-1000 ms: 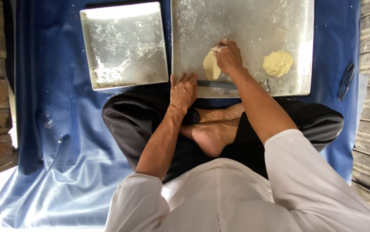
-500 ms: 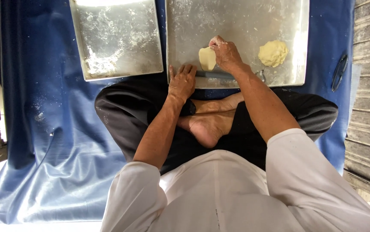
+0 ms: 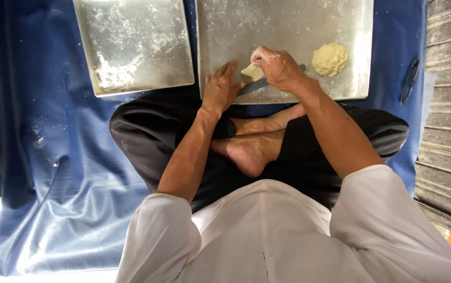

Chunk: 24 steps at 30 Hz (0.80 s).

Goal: Shaping small pieces of dough into triangular pastries and arranging them in rows on a metal baking tray.

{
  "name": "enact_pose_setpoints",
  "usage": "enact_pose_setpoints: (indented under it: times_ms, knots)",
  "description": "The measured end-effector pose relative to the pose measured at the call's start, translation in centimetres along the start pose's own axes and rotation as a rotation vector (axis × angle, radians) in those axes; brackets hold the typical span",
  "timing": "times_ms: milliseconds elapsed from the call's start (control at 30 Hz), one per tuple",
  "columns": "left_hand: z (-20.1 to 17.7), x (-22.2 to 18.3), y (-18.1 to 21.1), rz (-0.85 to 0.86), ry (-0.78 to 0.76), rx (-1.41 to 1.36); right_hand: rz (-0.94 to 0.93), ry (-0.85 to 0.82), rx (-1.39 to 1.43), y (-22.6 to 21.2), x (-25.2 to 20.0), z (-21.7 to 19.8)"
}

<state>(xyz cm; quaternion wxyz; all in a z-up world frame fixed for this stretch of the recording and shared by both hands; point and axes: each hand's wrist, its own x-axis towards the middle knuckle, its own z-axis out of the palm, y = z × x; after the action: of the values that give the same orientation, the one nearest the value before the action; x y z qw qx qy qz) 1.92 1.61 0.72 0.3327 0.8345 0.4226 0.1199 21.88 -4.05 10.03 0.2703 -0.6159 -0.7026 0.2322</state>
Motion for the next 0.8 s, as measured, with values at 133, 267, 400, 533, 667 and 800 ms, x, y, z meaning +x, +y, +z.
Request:
enact_pose_setpoints:
  times_ms: [133, 267, 400, 533, 667, 800]
  knots:
    - [-1.8, 1.8, 1.2, -0.096, -0.122, -0.434, 0.144, -0.015, 0.131, -1.0, 1.2, -0.6]
    - [-0.7, 3.8, 0.9, -0.176, -0.147, -0.616, 0.173, 0.148, 0.137, 0.8, 3.3, -0.4]
    - [1.9, 5.8, -0.9, -0.282, -0.079, -0.682, 0.358, 0.174, 0.263, 4.8, 6.1, 1.9]
    - [2.2, 6.3, -1.1, -0.421, -0.12, -0.939, 0.426, 0.161, 0.313, 7.9, 7.2, 2.9]
    - [1.0, 3.5, -1.4, -0.301, -0.108, -0.262, 0.314, 0.231, 0.221, 8.0, 4.3, 0.0]
    - [3.9, 2.3, -3.8, 0.26, 0.115, -0.035, 0.158, 0.394, 0.193, 11.7, -3.0, -3.5]
